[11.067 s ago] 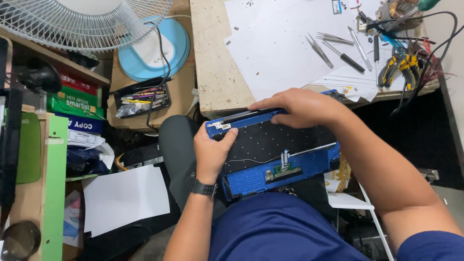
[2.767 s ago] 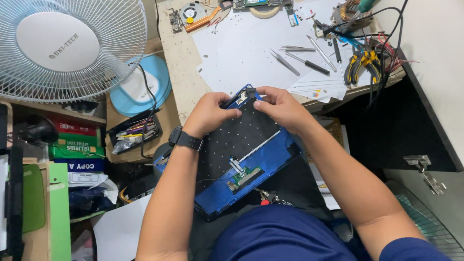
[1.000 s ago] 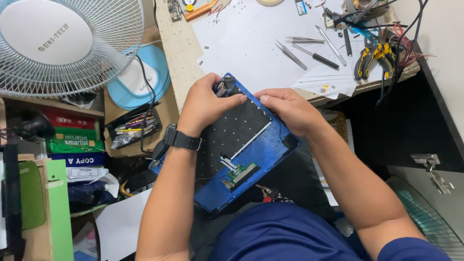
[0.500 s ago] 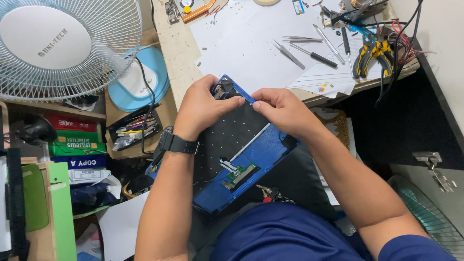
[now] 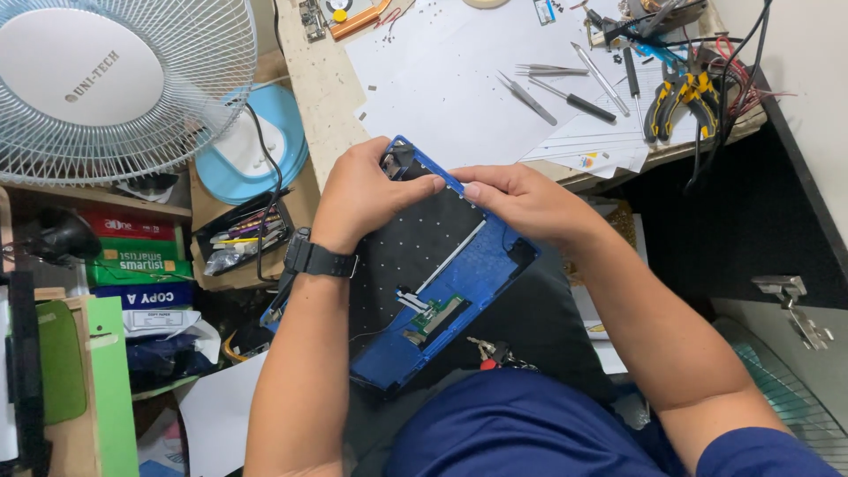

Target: The person aligns and presses a black keyboard membrane into a blue laptop chassis. They then connect a ribbon cable to the circuit board and plug a power adapter into a nearby printer.

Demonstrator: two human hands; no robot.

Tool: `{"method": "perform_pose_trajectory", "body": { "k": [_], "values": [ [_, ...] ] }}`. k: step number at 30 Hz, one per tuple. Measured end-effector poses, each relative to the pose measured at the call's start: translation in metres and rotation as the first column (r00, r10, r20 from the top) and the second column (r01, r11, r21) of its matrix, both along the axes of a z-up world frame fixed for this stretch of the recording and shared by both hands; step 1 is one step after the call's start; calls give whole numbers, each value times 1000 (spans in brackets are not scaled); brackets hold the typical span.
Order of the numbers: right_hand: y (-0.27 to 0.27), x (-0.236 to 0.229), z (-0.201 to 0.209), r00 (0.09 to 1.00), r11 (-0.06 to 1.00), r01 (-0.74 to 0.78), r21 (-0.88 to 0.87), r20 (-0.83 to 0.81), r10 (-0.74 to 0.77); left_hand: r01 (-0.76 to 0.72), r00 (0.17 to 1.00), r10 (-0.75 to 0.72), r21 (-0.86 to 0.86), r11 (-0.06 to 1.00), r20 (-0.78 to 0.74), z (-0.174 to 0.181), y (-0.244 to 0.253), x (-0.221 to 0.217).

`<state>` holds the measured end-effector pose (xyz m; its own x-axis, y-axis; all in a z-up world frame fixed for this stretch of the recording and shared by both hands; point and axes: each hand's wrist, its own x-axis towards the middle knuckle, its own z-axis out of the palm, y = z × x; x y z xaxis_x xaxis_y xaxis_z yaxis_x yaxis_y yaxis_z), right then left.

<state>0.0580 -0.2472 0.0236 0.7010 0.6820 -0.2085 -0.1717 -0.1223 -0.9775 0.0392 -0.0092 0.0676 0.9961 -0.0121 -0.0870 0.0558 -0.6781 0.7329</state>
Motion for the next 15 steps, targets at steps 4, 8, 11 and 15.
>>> {"method": "perform_pose_trajectory", "body": {
  "k": [4, 8, 11, 15],
  "values": [
    [-9, 4, -6, 996, 997, -49, -62, 76, 54, -5, 1000, 5, 2, 1000, -8, 1, -2, 0],
    [-10, 2, 4, 988, 986, -83, -143, 117, 100, -14, 999, 16, 39, 999, -35, 0, -5, 2],
    [-7, 0, 5, 984, 983, -69, -168, 151, 95, -28, 998, 31, 58, 998, -47, -1, -5, 3],
    [-4, -1, 2, 976, 972, -23, -233, 203, 72, -35, 998, 38, 59, 998, -55, -4, -3, 3]
  ]
}}
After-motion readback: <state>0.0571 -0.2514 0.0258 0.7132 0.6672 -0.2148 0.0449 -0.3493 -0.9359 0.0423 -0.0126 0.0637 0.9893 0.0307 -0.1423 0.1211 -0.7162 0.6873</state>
